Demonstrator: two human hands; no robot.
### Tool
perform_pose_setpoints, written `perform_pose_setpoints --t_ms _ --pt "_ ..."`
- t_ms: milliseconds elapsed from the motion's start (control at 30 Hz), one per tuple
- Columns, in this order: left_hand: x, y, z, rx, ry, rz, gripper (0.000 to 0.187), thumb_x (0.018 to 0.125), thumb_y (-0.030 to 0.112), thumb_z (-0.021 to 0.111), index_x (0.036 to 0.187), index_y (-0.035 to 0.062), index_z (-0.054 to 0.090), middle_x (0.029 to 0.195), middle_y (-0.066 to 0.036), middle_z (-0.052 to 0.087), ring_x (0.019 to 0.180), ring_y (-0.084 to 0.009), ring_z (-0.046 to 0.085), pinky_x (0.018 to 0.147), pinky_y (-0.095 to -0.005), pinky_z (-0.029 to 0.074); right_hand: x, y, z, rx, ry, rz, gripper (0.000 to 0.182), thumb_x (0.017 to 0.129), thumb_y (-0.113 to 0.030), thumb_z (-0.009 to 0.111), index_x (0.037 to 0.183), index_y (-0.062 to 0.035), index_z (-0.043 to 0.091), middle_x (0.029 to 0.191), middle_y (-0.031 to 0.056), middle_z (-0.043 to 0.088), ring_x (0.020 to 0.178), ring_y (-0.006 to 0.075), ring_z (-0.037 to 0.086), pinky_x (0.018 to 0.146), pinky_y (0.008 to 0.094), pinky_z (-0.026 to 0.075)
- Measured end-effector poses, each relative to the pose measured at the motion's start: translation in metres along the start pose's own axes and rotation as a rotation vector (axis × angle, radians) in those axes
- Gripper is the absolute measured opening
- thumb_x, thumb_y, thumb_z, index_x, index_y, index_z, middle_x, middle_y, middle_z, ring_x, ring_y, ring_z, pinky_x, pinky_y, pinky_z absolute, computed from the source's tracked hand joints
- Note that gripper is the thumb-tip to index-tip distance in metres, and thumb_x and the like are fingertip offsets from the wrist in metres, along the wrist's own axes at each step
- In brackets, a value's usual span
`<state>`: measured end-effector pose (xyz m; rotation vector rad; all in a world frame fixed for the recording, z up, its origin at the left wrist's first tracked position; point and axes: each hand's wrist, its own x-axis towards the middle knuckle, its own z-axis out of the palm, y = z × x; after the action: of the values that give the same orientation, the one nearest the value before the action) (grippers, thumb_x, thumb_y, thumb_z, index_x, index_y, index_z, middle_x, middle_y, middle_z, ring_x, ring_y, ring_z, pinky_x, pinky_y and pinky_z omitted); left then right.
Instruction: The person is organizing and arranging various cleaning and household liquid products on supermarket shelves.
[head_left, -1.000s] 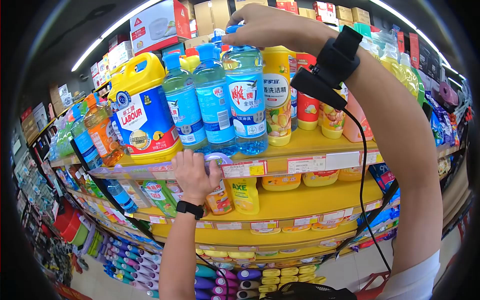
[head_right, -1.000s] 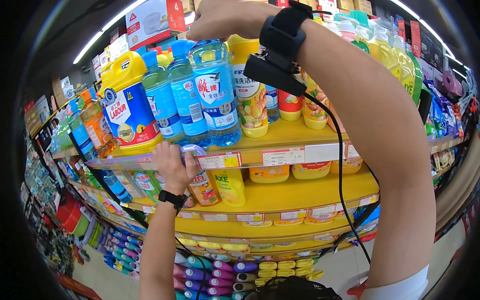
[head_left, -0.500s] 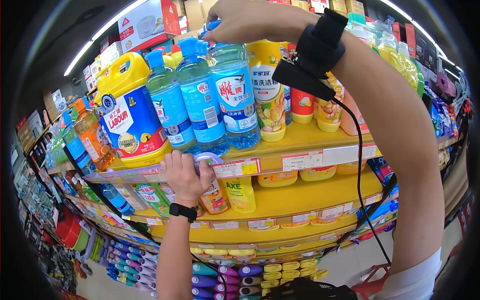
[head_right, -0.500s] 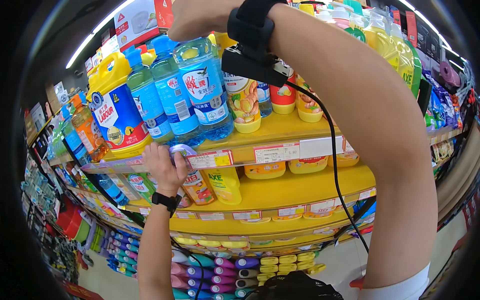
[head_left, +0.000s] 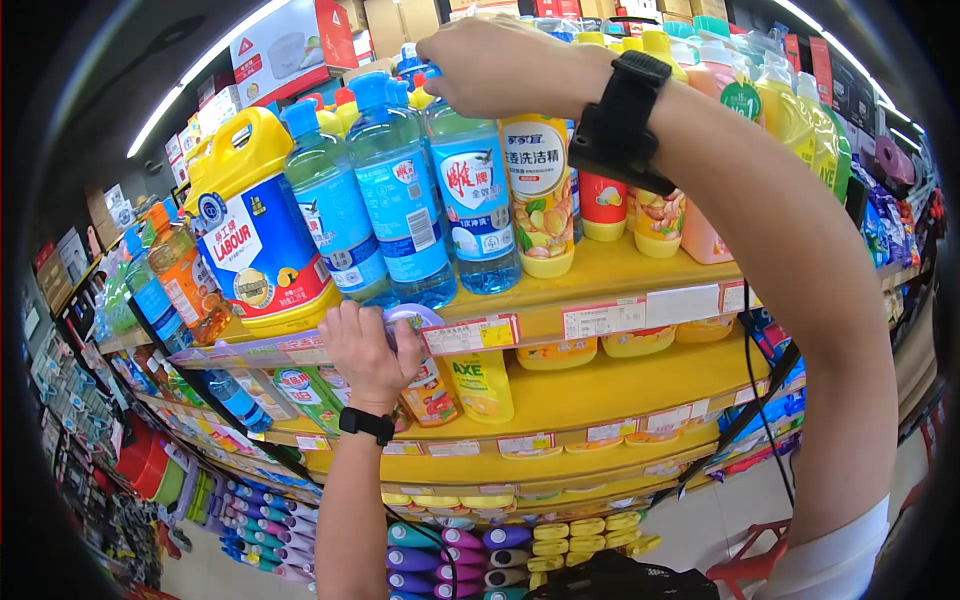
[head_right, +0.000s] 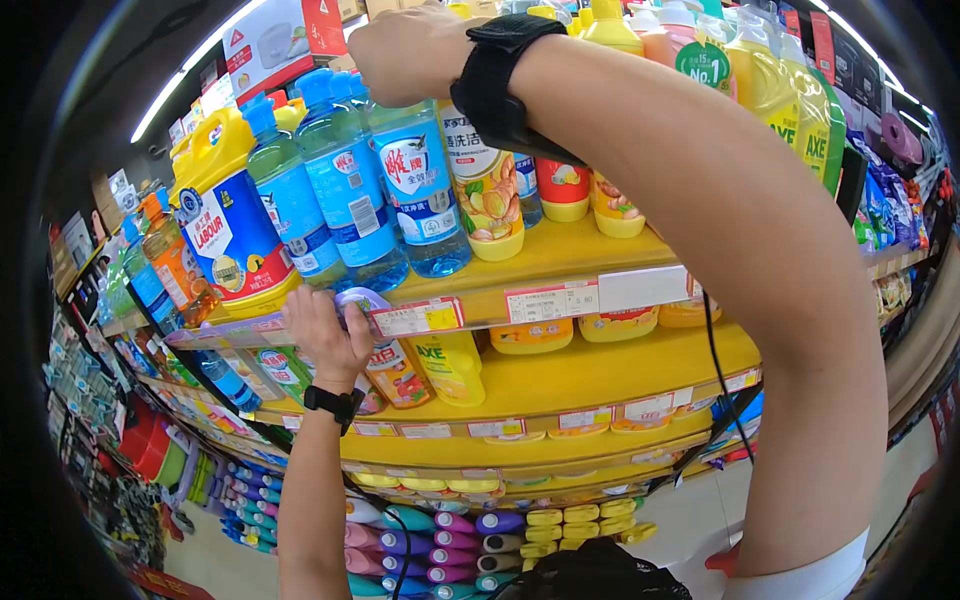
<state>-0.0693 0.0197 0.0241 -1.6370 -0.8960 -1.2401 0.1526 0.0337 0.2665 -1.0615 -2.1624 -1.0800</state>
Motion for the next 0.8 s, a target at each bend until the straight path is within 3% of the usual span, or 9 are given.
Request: perform_pose_setpoints --t_ms 100,200,300,333,433,667,800 --pt "-0.002 0.000 0.003 0.003 -0.001 -0.008 0.023 0.078 0.027 0.057 0.076 0.0056 0.048 0.075 -0.014 0.041 0.073 -0.0329 0.044 0.066 -0.0442 0.032 -0.004 0.006 0.006 -0.008 0.068 -0.092 0.048 0.087 -0.031 0.065 0.124 -0.0013 0.059 0.105 0.0223 0.066 0.099 0.0345 0.066 0.090 0.0416 0.051" --pt "-0.002 0.000 0.002 -0.005 -0.004 -0.010 0.022 0.078 0.026 0.057 0.078 0.0053 0.048 0.076 -0.014 0.042 0.073 -0.0339 0.044 0.066 -0.0452 0.032 -0.022 -0.004 -0.013 0.061 -0.015 -0.110 0.068 0.079 -0.039 0.073 0.131 -0.0021 0.052 0.115 0.0225 0.062 0.107 0.0357 0.062 0.093 0.0427 0.049" --pt "-0.001 0.001 0.001 -0.008 -0.013 -0.017 0.023 0.078 0.026 0.057 0.078 0.0051 0.048 0.077 -0.015 0.042 0.074 -0.0343 0.044 0.067 -0.0453 0.032 -0.033 -0.006 -0.018 -0.070 -0.198 -0.125 0.086 0.069 -0.045 0.081 0.136 -0.0034 0.047 0.126 0.0215 0.055 0.117 0.0372 0.055 0.097 0.0440 0.046" --pt "-0.002 0.000 0.001 -0.008 -0.027 -0.018 0.023 0.079 0.026 0.056 0.078 0.0047 0.048 0.077 -0.015 0.042 0.074 -0.0346 0.044 0.066 -0.0452 0.032 -0.038 -0.004 -0.013 -0.149 -0.053 -0.220 0.083 0.062 -0.045 0.087 0.126 -0.0038 0.056 0.126 0.0207 0.056 0.115 0.0351 0.058 0.097 0.0478 0.045" --pt "-0.002 0.000 0.001 -0.013 -0.009 -0.010 0.023 0.080 0.027 0.056 0.079 0.0044 0.049 0.077 -0.015 0.042 0.074 -0.0344 0.044 0.066 -0.0451 0.031 -0.038 0.001 -0.005 -0.138 -0.043 -0.259 0.081 0.062 -0.046 0.087 0.125 -0.0035 0.057 0.128 0.0204 0.054 0.122 0.0362 0.052 0.103 0.0531 0.038" --pt "-0.002 -0.002 0.003 0.002 0.014 0.028 0.026 0.085 0.029 0.053 0.079 0.0043 0.049 0.074 -0.013 0.040 0.070 -0.0324 0.042 0.064 -0.0434 0.030 -0.030 -0.006 0.002 -0.216 -0.104 -0.253 0.068 0.063 -0.045 0.087 0.115 -0.0068 0.065 0.117 0.0155 0.062 0.117 0.0305 0.055 0.098 0.0461 0.040" --pt "-0.001 -0.002 0.003 -0.002 0.016 0.034 0.028 0.086 0.031 0.052 0.078 0.0045 0.048 0.073 -0.013 0.039 0.068 -0.0319 0.041 0.063 -0.0429 0.029 -0.025 -0.003 0.020 -0.297 -0.051 -0.226 0.079 0.059 -0.040 0.088 0.122 -0.0048 0.058 0.122 0.0170 0.057 0.117 0.0307 0.056 0.104 0.0465 0.038"
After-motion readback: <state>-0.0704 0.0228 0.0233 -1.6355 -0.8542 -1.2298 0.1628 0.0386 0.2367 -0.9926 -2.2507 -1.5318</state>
